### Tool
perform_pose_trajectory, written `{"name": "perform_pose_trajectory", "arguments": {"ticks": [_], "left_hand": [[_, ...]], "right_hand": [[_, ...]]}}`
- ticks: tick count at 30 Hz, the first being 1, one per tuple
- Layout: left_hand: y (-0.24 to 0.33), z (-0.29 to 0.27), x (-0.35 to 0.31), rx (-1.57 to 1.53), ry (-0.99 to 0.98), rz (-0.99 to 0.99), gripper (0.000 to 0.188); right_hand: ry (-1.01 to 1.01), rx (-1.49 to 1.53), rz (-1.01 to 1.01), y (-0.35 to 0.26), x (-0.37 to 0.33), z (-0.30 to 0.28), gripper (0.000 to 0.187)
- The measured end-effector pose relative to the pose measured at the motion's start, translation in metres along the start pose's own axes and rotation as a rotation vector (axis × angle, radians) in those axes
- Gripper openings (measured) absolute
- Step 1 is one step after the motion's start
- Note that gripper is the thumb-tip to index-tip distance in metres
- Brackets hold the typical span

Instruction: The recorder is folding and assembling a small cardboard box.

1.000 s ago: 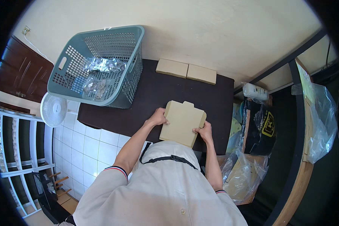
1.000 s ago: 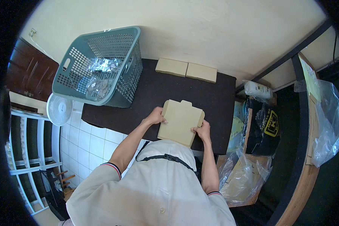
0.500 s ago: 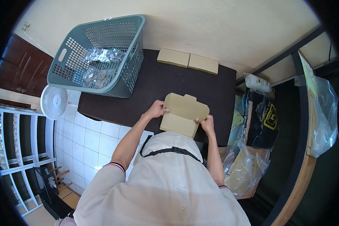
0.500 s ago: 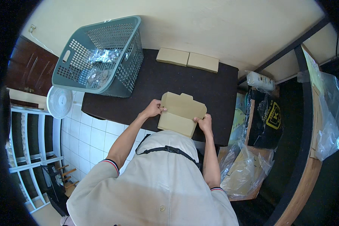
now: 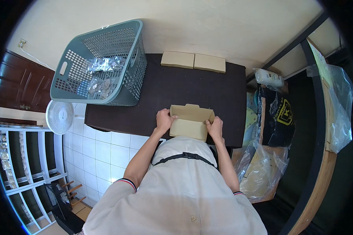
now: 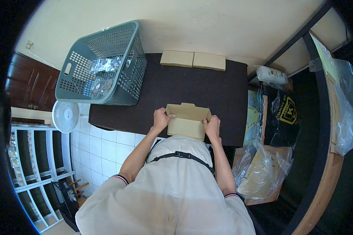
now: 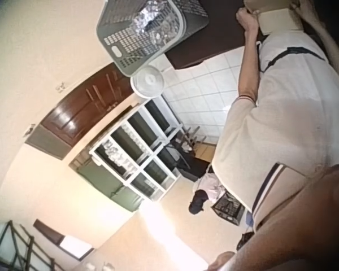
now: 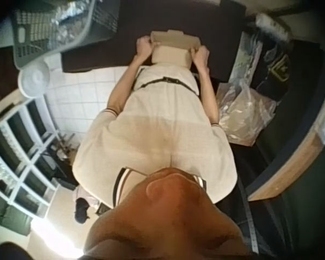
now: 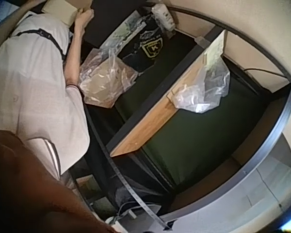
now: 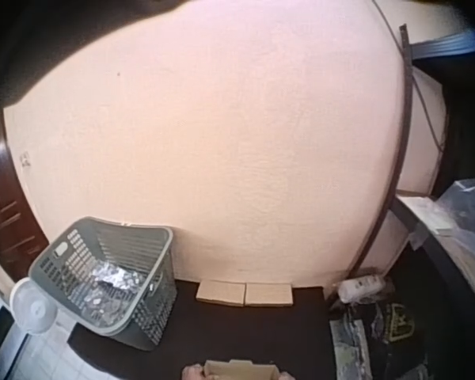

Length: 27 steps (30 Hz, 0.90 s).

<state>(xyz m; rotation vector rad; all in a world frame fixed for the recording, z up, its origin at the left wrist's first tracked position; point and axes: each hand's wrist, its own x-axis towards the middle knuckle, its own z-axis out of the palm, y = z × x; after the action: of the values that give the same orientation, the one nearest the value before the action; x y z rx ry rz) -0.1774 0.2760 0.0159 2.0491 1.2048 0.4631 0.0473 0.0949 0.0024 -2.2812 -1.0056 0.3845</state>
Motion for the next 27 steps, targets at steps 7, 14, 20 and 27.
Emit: {"name": "perform_pose_trajectory", "arguments": {"ticks": [7, 14, 20, 27], "left_hand": [[0.023, -0.006, -0.005, 0.157, -0.046, -0.142, 0.024], [-0.011, 0.000, -0.020, 0.049, 0.025, 0.202, 0.015], [0.006, -0.015, -0.003, -0.099, -0.005, 0.376, 0.018], [0.003, -0.022, 0.032, -0.192, -0.194, 0.366, 0.045]], "right_hand": [[0.057, 0.031, 0.037, -0.027, -0.014, -0.005, 0.021], [0.155, 0.167, -0.249, -0.001, -0.027, -0.005, 0.018], [0.139, 0.398, -0.143, -0.017, -0.020, -0.010, 0.024], [-0.269, 0.395, -0.004, 0.008, 0.011, -0.021, 0.024]]}}
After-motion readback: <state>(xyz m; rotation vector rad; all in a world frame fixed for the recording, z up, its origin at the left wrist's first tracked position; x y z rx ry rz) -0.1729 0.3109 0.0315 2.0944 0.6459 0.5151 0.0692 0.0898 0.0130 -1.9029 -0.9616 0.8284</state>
